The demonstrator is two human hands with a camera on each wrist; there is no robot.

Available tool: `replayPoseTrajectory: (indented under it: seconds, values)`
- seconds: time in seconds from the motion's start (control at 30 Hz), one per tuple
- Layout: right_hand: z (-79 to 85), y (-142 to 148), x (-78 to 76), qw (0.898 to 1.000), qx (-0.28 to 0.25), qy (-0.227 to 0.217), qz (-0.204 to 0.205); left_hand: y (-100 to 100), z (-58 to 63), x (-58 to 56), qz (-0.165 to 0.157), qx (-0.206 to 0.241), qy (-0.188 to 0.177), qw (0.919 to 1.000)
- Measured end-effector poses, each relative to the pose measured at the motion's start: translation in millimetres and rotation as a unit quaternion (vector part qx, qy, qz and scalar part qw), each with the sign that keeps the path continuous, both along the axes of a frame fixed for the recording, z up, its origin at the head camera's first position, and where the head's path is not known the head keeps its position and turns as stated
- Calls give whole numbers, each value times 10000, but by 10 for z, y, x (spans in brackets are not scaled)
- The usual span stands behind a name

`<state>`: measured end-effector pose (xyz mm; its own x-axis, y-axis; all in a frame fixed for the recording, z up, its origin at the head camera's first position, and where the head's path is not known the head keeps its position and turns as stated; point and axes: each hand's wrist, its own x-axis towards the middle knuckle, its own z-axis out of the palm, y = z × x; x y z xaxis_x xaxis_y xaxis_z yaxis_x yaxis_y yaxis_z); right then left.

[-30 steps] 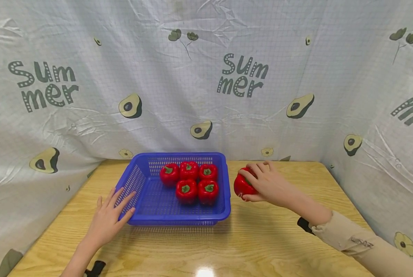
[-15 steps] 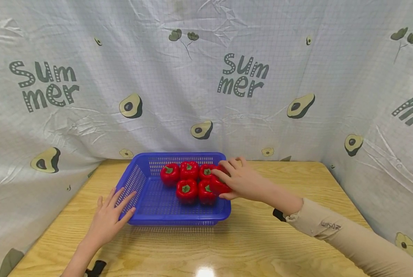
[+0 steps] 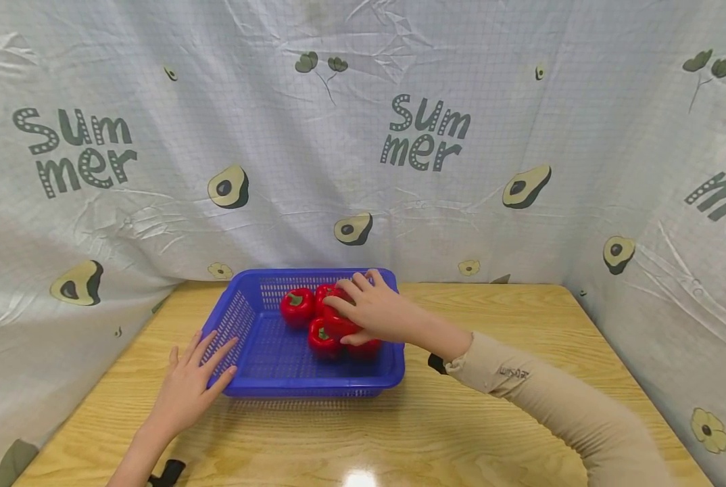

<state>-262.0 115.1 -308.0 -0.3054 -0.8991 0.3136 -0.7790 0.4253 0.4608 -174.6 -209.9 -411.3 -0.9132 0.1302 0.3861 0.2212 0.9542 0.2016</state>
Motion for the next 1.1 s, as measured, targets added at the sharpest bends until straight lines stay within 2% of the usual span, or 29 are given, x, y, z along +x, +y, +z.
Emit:
replayPoseTrajectory:
  seconds: [0.33, 0.7, 1.1]
  values:
    - [-49, -394, -133, 9983, 193, -529, -144, 14, 1, 8, 20, -7, 9, 10000]
    - [-175, -810, -267, 9993, 259, -264, -111, 3, 0, 2, 38, -7, -11, 10000]
    - [-402, -1092, -319, 9957, 676, -594, -237, 5, 11, 11, 46, -70, -87, 9999]
